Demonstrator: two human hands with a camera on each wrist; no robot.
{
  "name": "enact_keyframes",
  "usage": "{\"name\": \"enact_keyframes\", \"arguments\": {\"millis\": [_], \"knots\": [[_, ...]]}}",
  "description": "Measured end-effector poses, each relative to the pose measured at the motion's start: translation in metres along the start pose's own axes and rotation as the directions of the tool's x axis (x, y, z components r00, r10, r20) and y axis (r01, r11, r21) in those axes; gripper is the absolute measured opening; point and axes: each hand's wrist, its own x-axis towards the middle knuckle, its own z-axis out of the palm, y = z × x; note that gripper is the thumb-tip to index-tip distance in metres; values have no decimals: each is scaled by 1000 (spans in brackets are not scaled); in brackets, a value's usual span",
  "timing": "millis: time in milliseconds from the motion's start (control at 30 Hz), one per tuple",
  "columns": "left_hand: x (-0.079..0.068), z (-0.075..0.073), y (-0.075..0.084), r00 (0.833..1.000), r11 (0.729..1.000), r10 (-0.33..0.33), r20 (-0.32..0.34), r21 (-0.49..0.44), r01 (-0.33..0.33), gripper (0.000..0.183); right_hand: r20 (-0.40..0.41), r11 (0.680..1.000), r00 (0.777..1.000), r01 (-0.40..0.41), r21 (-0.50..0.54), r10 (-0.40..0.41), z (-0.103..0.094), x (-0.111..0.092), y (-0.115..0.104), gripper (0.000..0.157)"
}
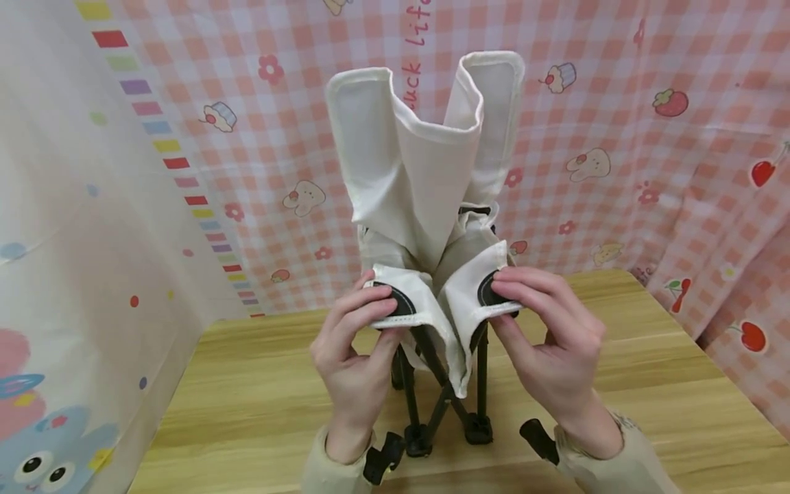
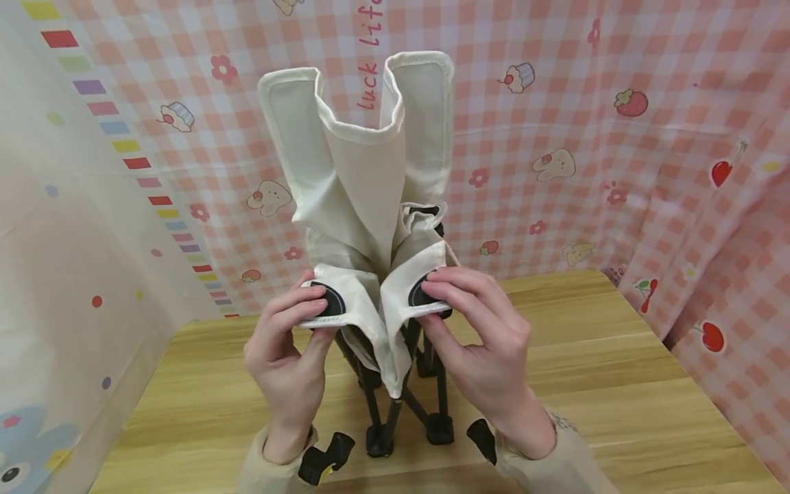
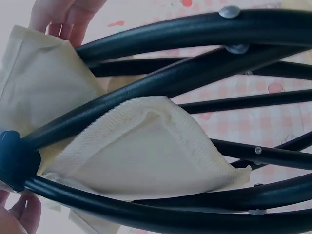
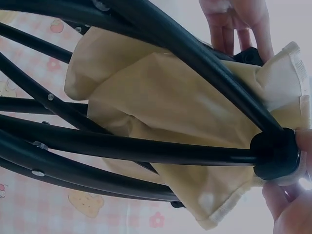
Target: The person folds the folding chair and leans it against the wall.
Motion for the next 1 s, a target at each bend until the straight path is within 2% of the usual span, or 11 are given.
{"name": "enact_keyframes", "arguments": {"millis": [100, 233, 467, 767, 1000], "knots": [[1, 4, -1, 1000, 1000, 11, 15, -15, -11, 15, 15, 1000, 1000, 12, 0, -12, 4, 0, -1, 36], [2, 7, -2, 1000, 999, 14, 19, -30, -13, 21, 32, 999, 999, 35, -9, -35, 10, 0, -3, 38], [3, 10, -2, 1000, 1000, 13, 10, -21, -13, 26, 17, 999, 998, 53, -2, -53, 16, -1, -4, 39], [-1, 13, -3, 999, 1000, -25, 30, -14, 26, 11, 22, 999, 999, 47, 5, -47, 19, -1, -3, 37], [-4, 13, -5, 999, 1000, 23, 38, 0, -23, 17, 29, 999, 999, 41, -1, -41, 17, -1, -3, 38]]}}
